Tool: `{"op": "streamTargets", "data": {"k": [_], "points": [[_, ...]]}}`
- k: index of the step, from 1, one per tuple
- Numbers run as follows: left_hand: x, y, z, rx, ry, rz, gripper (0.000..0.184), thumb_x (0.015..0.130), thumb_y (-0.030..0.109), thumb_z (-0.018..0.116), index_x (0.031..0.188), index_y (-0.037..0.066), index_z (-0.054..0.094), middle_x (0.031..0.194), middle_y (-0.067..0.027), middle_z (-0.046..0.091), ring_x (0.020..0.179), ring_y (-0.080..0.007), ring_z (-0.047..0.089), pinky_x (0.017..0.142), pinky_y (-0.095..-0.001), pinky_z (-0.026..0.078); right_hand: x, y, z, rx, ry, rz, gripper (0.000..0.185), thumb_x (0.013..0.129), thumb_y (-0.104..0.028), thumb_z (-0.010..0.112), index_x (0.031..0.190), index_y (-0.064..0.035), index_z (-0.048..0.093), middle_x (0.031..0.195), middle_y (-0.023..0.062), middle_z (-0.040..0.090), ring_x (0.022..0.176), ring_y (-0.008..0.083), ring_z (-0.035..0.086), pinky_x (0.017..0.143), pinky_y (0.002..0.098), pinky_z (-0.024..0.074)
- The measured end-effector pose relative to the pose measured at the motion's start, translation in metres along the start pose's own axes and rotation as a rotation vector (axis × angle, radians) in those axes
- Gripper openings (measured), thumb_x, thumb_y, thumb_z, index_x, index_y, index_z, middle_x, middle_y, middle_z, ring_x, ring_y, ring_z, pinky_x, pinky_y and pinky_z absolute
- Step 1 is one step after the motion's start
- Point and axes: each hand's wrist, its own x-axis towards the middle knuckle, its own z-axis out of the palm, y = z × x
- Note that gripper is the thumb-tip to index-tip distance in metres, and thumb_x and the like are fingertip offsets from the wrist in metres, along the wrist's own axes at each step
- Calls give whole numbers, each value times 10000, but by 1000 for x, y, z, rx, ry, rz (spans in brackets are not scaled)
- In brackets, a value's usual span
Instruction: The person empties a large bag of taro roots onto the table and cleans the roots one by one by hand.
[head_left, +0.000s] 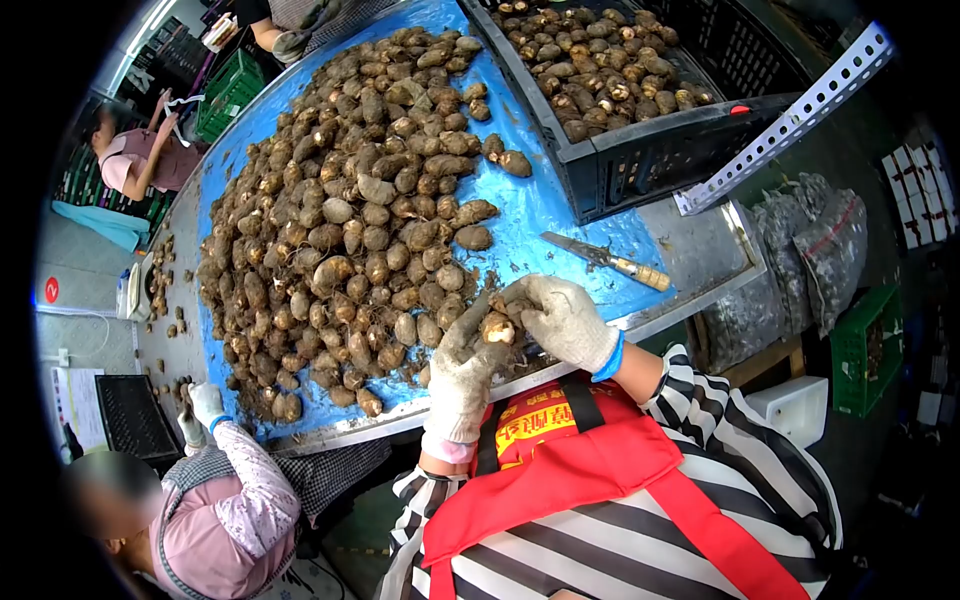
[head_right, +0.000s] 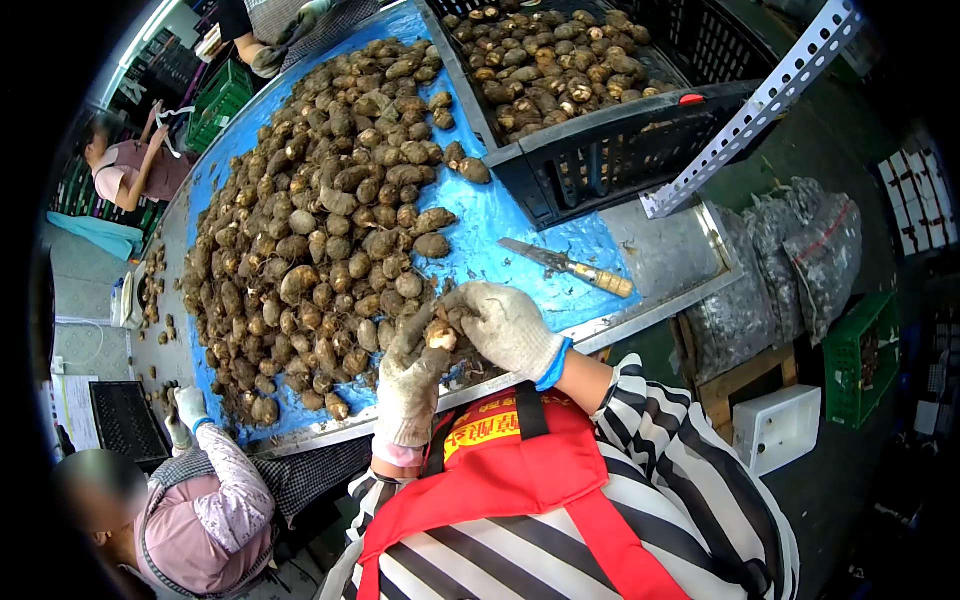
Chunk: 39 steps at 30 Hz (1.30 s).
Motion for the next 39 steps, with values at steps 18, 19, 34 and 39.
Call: {"op": "streamTargets", "data": {"k": [18, 19, 34, 39], "points": [[-2, 14, -1, 198, -59, 14, 657, 880, -11, 665, 1491, -40, 425, 1294, -136, 631, 1097, -152, 637, 924, -267, 532, 11, 25, 2, -201, 17, -93, 162, 837, -27, 615, 971, -31, 706, 877, 142, 699, 819, 312, 692, 755, 407, 556], [-2, 9, -3, 157, -42, 17, 653, 879, -13, 665, 1487, -42, 430, 1291, -135, 632, 1096, -151, 637, 924, -264, 531, 10, 15, -5, -164, -17, -8, 183, 835, -11, 605, 989, -11, 704, 899, 148, 701, 824, 296, 698, 757, 383, 562], [-1, 4, -7, 143, -65, 14, 681, 888, 24, 707, 1499, -31, 410, 1294, -141, 622, 1131, -182, 631, 982, -297, 529, 10, 25, -2, -256, -60, -78, 157, 848, -91, 615, 965, -45, 708, 927, 146, 705, 871, 316, 689, 774, 411, 551], [0, -7, -15, -209, -99, 10, 713, 889, 84, 755, 1493, -31, 392, 1344, -144, 573, 1203, -232, 606, 1042, -352, 526, 5, 17, -13, 63, 15, 4, 247, 910, -78, 620, 1131, -16, 710, 929, 136, 708, 833, 290, 696, 746, 357, 558]]}}
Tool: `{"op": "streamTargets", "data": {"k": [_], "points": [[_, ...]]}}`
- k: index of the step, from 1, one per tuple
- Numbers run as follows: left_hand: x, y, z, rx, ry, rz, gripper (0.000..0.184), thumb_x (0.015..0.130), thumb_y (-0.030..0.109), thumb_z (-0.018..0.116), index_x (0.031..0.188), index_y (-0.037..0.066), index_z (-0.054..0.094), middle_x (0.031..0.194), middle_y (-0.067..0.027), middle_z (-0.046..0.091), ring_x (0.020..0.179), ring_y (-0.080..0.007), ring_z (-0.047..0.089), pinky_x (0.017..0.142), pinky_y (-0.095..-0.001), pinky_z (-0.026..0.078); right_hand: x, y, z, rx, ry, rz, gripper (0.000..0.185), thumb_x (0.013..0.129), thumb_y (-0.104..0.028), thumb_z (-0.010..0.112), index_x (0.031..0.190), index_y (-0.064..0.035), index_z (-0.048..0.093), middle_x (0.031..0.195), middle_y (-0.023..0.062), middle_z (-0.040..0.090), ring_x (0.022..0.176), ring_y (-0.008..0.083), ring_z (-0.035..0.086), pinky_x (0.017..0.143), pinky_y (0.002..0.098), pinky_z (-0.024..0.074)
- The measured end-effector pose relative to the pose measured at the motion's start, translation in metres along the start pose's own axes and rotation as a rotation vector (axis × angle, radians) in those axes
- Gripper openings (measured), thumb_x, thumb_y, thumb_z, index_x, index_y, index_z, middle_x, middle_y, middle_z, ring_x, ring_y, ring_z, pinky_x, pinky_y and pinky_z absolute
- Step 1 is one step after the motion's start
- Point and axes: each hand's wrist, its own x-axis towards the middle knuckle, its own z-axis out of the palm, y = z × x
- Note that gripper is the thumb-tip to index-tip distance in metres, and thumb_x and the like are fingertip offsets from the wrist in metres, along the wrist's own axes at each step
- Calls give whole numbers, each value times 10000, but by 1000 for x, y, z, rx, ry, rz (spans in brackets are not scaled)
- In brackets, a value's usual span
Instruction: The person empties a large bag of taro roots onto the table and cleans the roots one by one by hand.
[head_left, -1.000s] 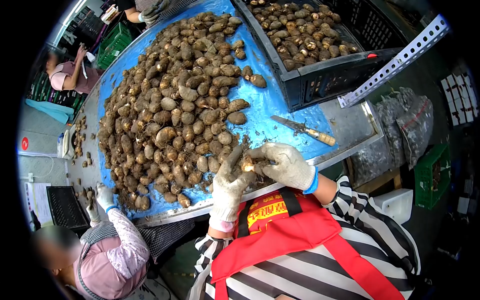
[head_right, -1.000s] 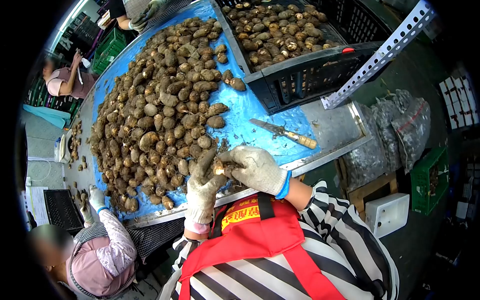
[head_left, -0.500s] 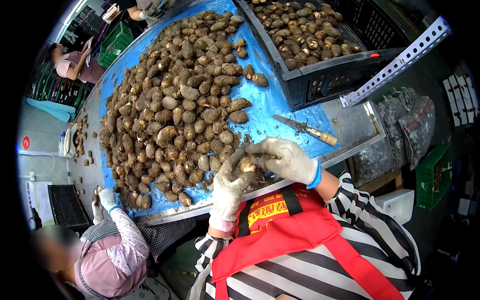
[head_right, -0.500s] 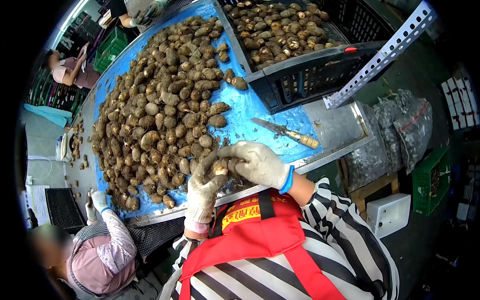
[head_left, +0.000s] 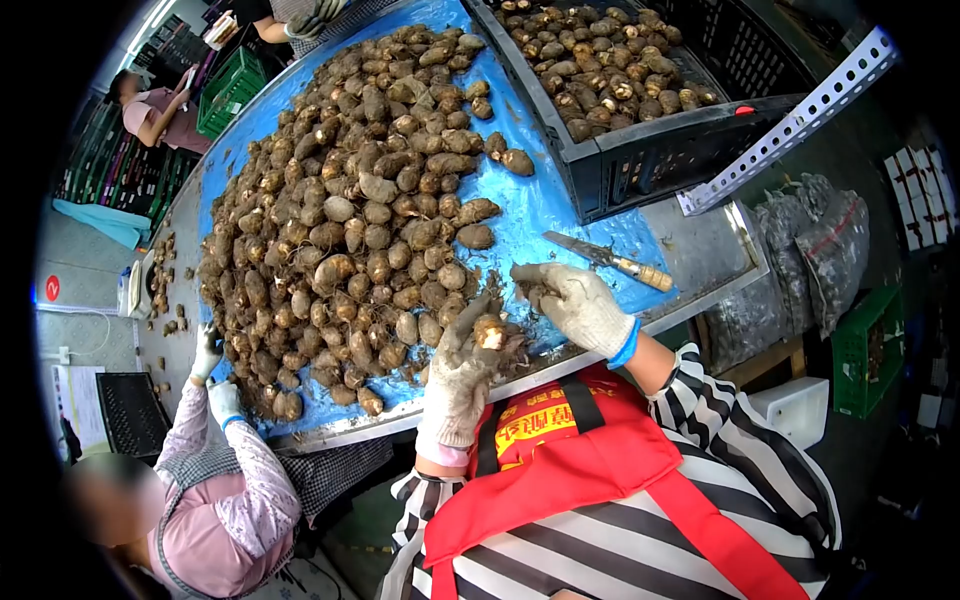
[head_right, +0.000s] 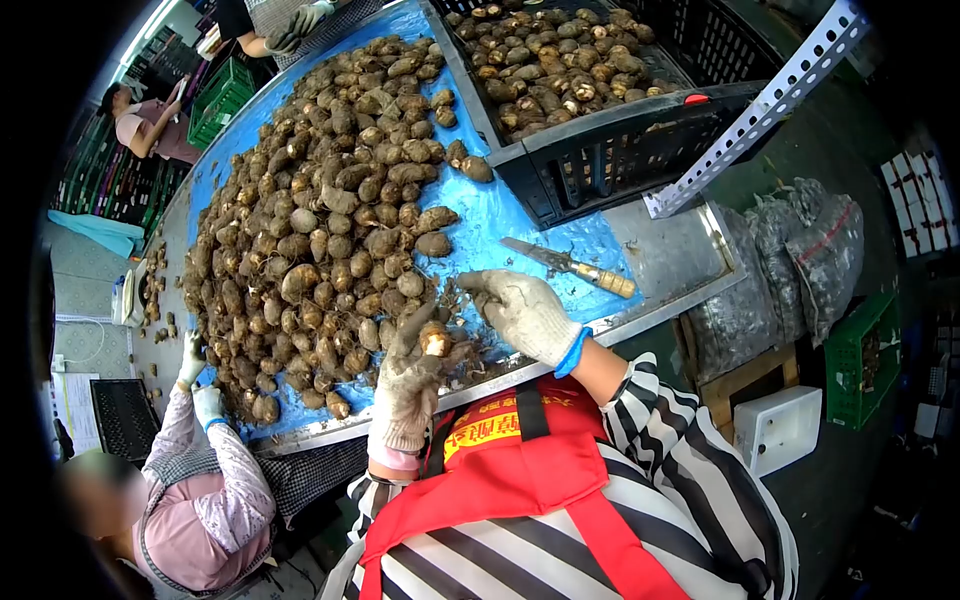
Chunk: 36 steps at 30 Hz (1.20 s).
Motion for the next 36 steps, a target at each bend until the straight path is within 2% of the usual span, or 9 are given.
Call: {"op": "streamTargets", "data": {"k": [1, 5, 9, 15, 22, 28, 29, 32, 36], "points": [[0, 0, 0, -44, -28, -2, 721, 880, 82, 761, 1483, -40, 386, 1386, -167, 535, 1228, -260, 593, 1049, -374, 533, -2, -8, -3, -15, -27, -8, 311, 889, -71, 662, 1191, -8, 697, 944, 126, 710, 788, 279, 678, 724, 344, 549], [3, -10, -5, -108, 20, 25, 729, 864, 57, 762, 1483, -36, 388, 1390, -171, 536, 1237, -268, 587, 1037, -371, 531, -12, -18, 0, -84, -106, -223, 364, 818, -124, 699, 1175, -53, 708, 923, 156, 691, 845, 307, 691, 771, 388, 558], [6, -14, -3, -114, 18, 50, 722, 843, 37, 768, 1467, -27, 412, 1398, -169, 537, 1237, -261, 587, 1021, -363, 532, -17, -25, 10, -95, 24, -329, 408, 768, -110, 728, 1173, -66, 703, 861, 108, 658, 791, 308, 675, 720, 410, 550], [5, -13, 1, -55, 59, 57, 683, 828, 5, 770, 1431, -29, 450, 1371, -161, 566, 1214, -238, 601, 1019, -344, 530, -22, -26, 15, -242, 65, -387, 369, 769, -101, 727, 1136, -70, 708, 871, 99, 672, 793, 301, 680, 691, 412, 551], [2, -2, 8, 197, 107, 91, 662, 816, -18, 759, 1408, -39, 464, 1303, -150, 616, 1147, -219, 639, 992, -321, 542, -16, -31, 19, -150, 96, -225, 218, 825, -69, 692, 1039, -51, 726, 880, 131, 715, 800, 311, 703, 705, 400, 566], [2, -10, 1, -67, 20, 2, 675, 828, 15, 768, 1423, -34, 452, 1279, -141, 620, 1114, -215, 656, 936, -305, 571, -5, -24, 17, 175, -15, 96, 214, 887, -13, 629, 1080, -13, 721, 965, 162, 721, 873, 314, 705, 798, 369, 566], [3, -11, 0, -73, 18, 26, 671, 836, 23, 766, 1426, -30, 450, 1281, -141, 618, 1118, -215, 653, 941, -308, 568, -5, -21, 15, 138, -45, 40, 241, 875, -5, 641, 1103, -6, 718, 1007, 152, 716, 896, 310, 696, 827, 365, 564], [4, -12, -2, -92, 34, 74, 648, 860, 38, 751, 1430, -22, 448, 1288, -140, 612, 1136, -217, 639, 965, -315, 553, -6, -21, 9, -65, -14, -285, 310, 829, -67, 668, 1137, -68, 713, 915, 147, 689, 855, 337, 677, 778, 421, 555], [7, -14, -2, -94, 67, 78, 575, 897, 8, 698, 1419, -20, 459, 1296, -144, 608, 1177, -223, 614, 1015, -322, 519, -10, -24, 9, -180, 46, -431, 391, 771, -100, 693, 1161, -104, 714, 835, 101, 644, 767, 320, 640, 684, 436, 517]]}}
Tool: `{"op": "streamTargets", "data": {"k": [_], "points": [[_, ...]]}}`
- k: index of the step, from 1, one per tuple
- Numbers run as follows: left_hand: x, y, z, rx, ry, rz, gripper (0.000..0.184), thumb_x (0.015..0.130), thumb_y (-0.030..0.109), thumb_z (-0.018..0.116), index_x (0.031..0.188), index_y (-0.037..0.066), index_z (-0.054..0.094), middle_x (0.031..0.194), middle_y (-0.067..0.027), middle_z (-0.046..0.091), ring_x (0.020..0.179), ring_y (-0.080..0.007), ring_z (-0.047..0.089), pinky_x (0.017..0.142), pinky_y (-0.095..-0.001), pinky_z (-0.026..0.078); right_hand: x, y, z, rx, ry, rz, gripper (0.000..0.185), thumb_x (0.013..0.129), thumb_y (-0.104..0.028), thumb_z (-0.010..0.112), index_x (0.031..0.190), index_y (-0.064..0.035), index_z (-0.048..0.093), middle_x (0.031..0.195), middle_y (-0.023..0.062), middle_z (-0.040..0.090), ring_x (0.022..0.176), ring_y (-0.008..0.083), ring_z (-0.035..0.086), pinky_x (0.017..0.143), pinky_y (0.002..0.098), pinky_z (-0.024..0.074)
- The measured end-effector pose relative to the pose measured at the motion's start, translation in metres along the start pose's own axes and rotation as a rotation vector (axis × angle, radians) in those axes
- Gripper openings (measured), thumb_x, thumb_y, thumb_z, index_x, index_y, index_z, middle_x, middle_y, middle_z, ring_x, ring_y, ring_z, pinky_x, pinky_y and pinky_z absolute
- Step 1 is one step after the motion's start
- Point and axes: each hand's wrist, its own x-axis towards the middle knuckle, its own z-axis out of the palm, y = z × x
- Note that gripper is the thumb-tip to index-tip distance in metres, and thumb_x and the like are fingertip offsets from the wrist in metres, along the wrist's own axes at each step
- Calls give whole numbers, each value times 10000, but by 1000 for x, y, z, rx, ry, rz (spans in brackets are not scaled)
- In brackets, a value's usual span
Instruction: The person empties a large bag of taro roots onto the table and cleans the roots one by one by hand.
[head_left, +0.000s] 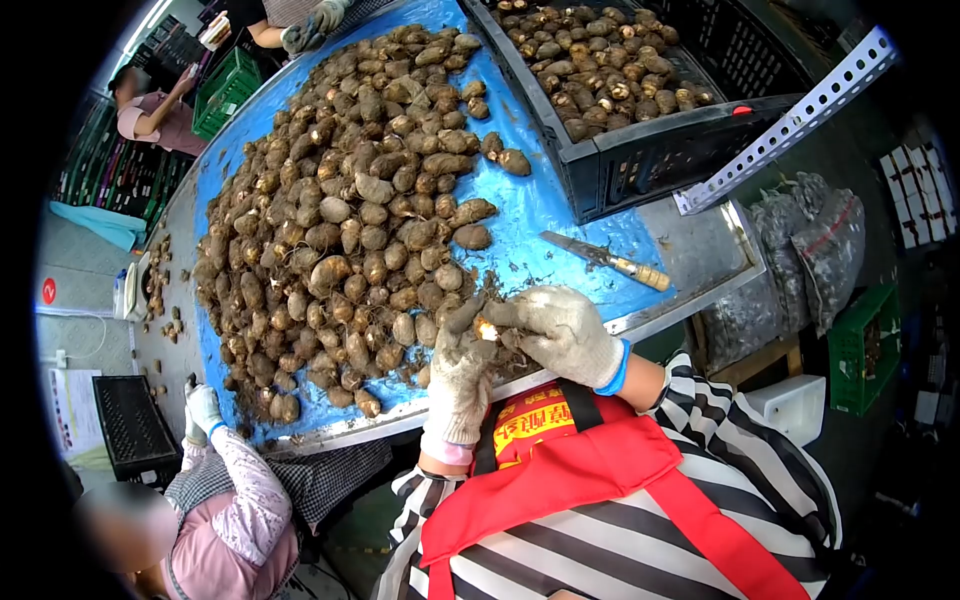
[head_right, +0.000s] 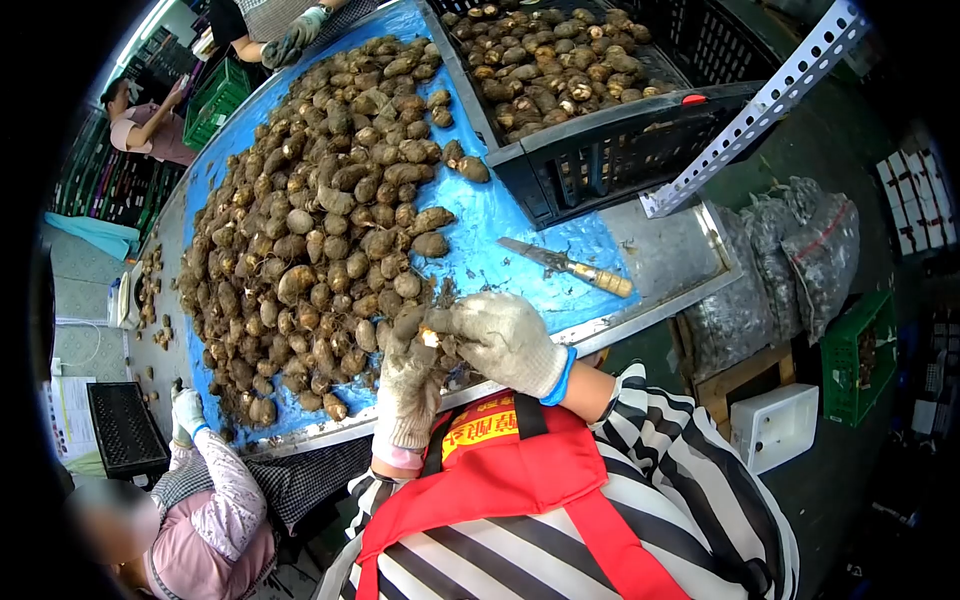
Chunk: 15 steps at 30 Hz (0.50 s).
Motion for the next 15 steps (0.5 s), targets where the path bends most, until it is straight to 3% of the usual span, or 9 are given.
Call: {"op": "streamTargets", "data": {"k": [2, 6, 12, 13, 15], "points": [[1, 1, -1, 40, 7, 2, 543, 908, -15, 670, 1411, -24, 465, 1293, -146, 609, 1183, -222, 610, 1026, -319, 507, -2, 0, 5, -58, 59, -46, 414, 750, -111, 696, 1163, -116, 716, 812, 84, 627, 742, 310, 625, 656, 435, 498], [0, 3, 3, 186, 44, -13, 510, 916, -40, 637, 1399, -33, 472, 1283, -148, 611, 1165, -214, 615, 1019, -310, 506, -5, -1, 15, -119, 115, 1, 273, 801, -76, 653, 1064, -115, 712, 829, 87, 639, 754, 326, 630, 670, 446, 503], [0, 2, 9, 147, 28, 23, 522, 902, -41, 644, 1396, -37, 475, 1292, -145, 604, 1154, -200, 614, 978, -313, 532, 2, 18, 13, 6, -65, 401, 108, 857, -24, 642, 940, -42, 709, 882, 144, 687, 779, 348, 657, 719, 434, 532], [-2, 5, 12, 138, 33, 42, 527, 899, -42, 646, 1397, -36, 477, 1296, -144, 602, 1157, -199, 613, 972, -314, 536, 4, 15, 8, 40, -71, 450, 134, 868, -28, 643, 976, -25, 721, 912, 146, 712, 802, 306, 689, 733, 384, 551], [-4, 13, 21, 221, 84, 61, 543, 888, -39, 664, 1399, -32, 482, 1306, -145, 599, 1160, -199, 613, 971, -317, 537, 6, 4, -4, 226, -119, 502, 192, 868, -74, 639, 1034, -47, 731, 934, 162, 707, 837, 311, 698, 765, 396, 560]]}}
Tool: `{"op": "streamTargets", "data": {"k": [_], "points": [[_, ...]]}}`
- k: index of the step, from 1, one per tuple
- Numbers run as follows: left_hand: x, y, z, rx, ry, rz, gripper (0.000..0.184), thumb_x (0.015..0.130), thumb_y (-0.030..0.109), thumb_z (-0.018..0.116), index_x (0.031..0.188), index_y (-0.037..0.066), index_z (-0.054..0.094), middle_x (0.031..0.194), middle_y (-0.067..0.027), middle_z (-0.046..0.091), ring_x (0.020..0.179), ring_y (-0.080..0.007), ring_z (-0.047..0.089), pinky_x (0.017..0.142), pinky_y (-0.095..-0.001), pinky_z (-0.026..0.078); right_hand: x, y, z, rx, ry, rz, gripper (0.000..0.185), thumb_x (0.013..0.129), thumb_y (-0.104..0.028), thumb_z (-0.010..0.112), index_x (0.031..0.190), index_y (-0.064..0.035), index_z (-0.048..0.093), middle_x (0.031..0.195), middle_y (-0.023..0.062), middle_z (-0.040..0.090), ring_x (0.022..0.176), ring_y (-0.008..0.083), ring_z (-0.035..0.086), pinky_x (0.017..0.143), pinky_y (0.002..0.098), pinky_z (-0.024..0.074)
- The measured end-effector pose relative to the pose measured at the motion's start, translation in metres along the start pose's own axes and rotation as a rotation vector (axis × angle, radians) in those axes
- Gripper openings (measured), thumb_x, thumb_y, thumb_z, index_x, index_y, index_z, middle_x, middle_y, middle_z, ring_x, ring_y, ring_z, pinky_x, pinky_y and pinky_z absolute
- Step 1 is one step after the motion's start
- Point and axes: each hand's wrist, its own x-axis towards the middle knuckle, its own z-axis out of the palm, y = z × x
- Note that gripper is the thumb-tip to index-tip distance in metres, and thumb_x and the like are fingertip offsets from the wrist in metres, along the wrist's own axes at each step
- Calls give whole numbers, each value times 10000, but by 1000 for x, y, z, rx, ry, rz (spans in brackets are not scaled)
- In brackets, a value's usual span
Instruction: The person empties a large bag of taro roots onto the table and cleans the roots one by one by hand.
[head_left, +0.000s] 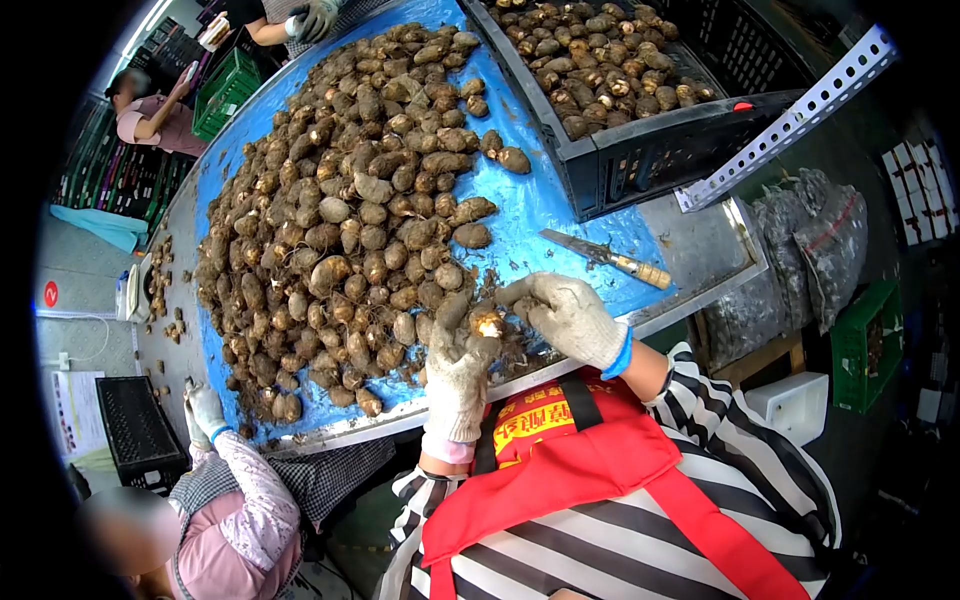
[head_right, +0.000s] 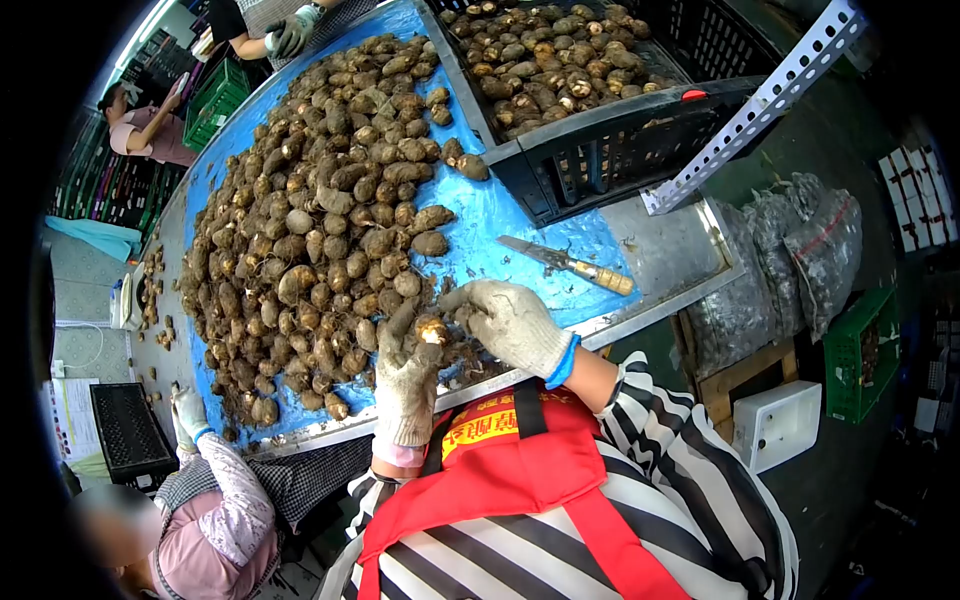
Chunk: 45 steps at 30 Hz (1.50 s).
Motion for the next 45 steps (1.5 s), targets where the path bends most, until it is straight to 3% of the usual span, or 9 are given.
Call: {"op": "streamTargets", "data": {"k": [2, 9, 12, 15, 19, 28, 34, 37, 45], "points": [[0, 1, 0, 78, 20, 24, 557, 879, -35, 681, 1400, -29, 486, 1313, -144, 597, 1162, -200, 615, 970, -320, 538, -6, -7, -1, 192, -78, 81, 260, 863, -116, 667, 1107, -53, 734, 975, 174, 720, 872, 295, 720, 782, 369, 572], [-3, 0, -3, 242, 27, 64, 589, 865, -15, 727, 1402, -28, 487, 1308, -138, 605, 1167, -202, 619, 977, -327, 538, -12, -5, 18, 81, 68, 91, 174, 847, -89, 656, 1007, -54, 715, 972, 161, 720, 891, 318, 712, 793, 381, 570], [0, -6, -6, 141, 8, 44, 594, 873, 3, 727, 1411, -27, 478, 1306, -142, 606, 1173, -204, 618, 981, -327, 538, -6, 5, 21, -64, 85, -47, 226, 901, -69, 633, 1102, -6, 715, 973, 166, 725, 858, 236, 712, 766, 339, 555], [2, -7, -4, -61, -41, 10, 606, 879, 16, 724, 1426, -23, 465, 1310, -146, 604, 1178, -206, 616, 983, -327, 539, 0, 4, 17, -50, 40, -20, 196, 864, -82, 636, 1046, -58, 705, 995, 166, 715, 943, 334, 698, 824, 394, 563], [3, -5, -6, -138, -48, 14, 620, 876, 6, 719, 1438, -17, 458, 1325, -151, 596, 1187, -209, 611, 988, -323, 536, 0, 0, 8, 84, 2, -23, 254, 869, -115, 654, 1113, -69, 711, 996, 164, 716, 935, 348, 693, 819, 412, 563], [-2, 0, -4, 205, 38, 63, 634, 851, -32, 715, 1432, -16, 464, 1326, -135, 596, 1190, -195, 603, 998, -311, 520, -8, -3, 23, -237, 125, -163, 161, 822, -95, 665, 975, -58, 697, 923, 152, 695, 874, 347, 684, 782, 436, 554], [3, -16, -16, -155, -105, 27, 603, 894, 56, 718, 1433, -11, 456, 1344, -166, 589, 1186, -243, 621, 966, -344, 555, 9, 27, 19, -407, 54, -2, 217, 831, -40, 562, 1007, -51, 687, 931, 156, 694, 896, 353, 683, 797, 426, 546], [4, -12, -23, -329, -230, -68, 625, 912, 132, 737, 1442, -9, 437, 1341, -191, 584, 1174, -263, 631, 938, -377, 586, 5, 28, 8, -263, 100, -135, 274, 834, -25, 548, 1063, -38, 697, 957, 168, 695, 893, 351, 682, 802, 420, 545], [-1, -9, -14, -365, -162, -46, 629, 925, 148, 725, 1452, -2, 415, 1372, -192, 555, 1216, -291, 604, 1003, -429, 569, -5, -7, -5, -103, 49, -246, 317, 818, -74, 669, 1129, -75, 731, 1015, 159, 708, 944, 336, 683, 853, 408, 546]]}}
